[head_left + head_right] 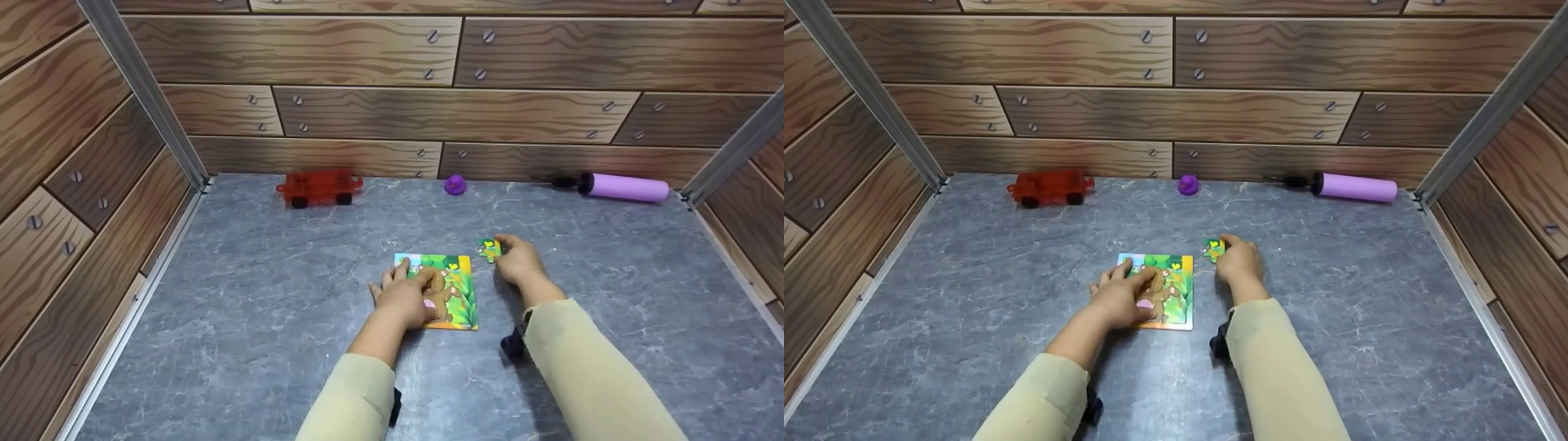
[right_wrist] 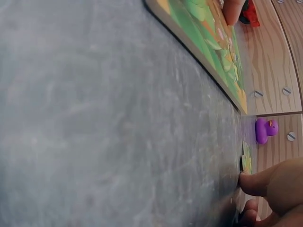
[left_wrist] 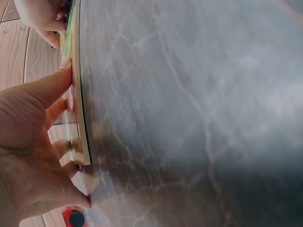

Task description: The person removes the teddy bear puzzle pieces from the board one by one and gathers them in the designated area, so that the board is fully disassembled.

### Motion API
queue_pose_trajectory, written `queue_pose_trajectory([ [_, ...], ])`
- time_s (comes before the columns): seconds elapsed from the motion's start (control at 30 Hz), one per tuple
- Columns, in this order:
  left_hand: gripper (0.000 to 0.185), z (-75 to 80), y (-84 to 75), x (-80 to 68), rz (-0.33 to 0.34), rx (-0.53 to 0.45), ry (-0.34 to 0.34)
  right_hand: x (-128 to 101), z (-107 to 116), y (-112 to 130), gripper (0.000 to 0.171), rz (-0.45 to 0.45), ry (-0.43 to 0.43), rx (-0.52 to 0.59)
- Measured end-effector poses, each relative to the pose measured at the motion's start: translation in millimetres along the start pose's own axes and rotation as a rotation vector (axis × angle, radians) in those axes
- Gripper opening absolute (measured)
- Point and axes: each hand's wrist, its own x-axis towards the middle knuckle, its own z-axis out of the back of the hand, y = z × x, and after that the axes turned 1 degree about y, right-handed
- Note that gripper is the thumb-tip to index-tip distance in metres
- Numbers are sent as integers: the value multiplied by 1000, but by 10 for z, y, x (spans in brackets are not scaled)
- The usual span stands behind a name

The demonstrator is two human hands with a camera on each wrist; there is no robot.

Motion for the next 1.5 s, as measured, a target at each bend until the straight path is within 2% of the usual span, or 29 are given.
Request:
queue_pose_trajectory([
  [0.2,74,5,-34,-3,-12,-1,6,-7,42,-3,52,9,-6,-8],
  [0.43,75,3,-41,-1,-19,-6,-1,-32,44,-27,67,9,-67,34],
  [0.63,76,-13,-19,-10,-18,-13,-12,-83,-11,-46,77,-21,-100,181],
  [0.73,76,-33,1,-23,-23,-24,-12,-142,-44,-69,76,-26,-120,276],
  [0.8,75,-46,18,-32,-28,-30,-11,-196,-74,-71,73,-16,-133,294],
  [0.87,74,-55,34,-38,-26,-34,-8,-258,-118,-44,70,25,-140,284],
  [0.97,78,-64,54,-32,-13,-35,-15,-347,-209,57,63,134,-132,229],
  [1.07,85,-75,61,-12,-9,-32,-25,-437,-313,190,57,247,-104,176],
  [1.17,95,-91,61,8,-15,-12,-36,-505,-426,302,54,308,-74,112],
  [1.3,101,-80,57,21,-16,17,-48,-543,-540,439,52,317,-54,50],
  [1.5,100,-63,85,30,-13,31,-86,-571,-607,534,53,260,-42,-39],
])
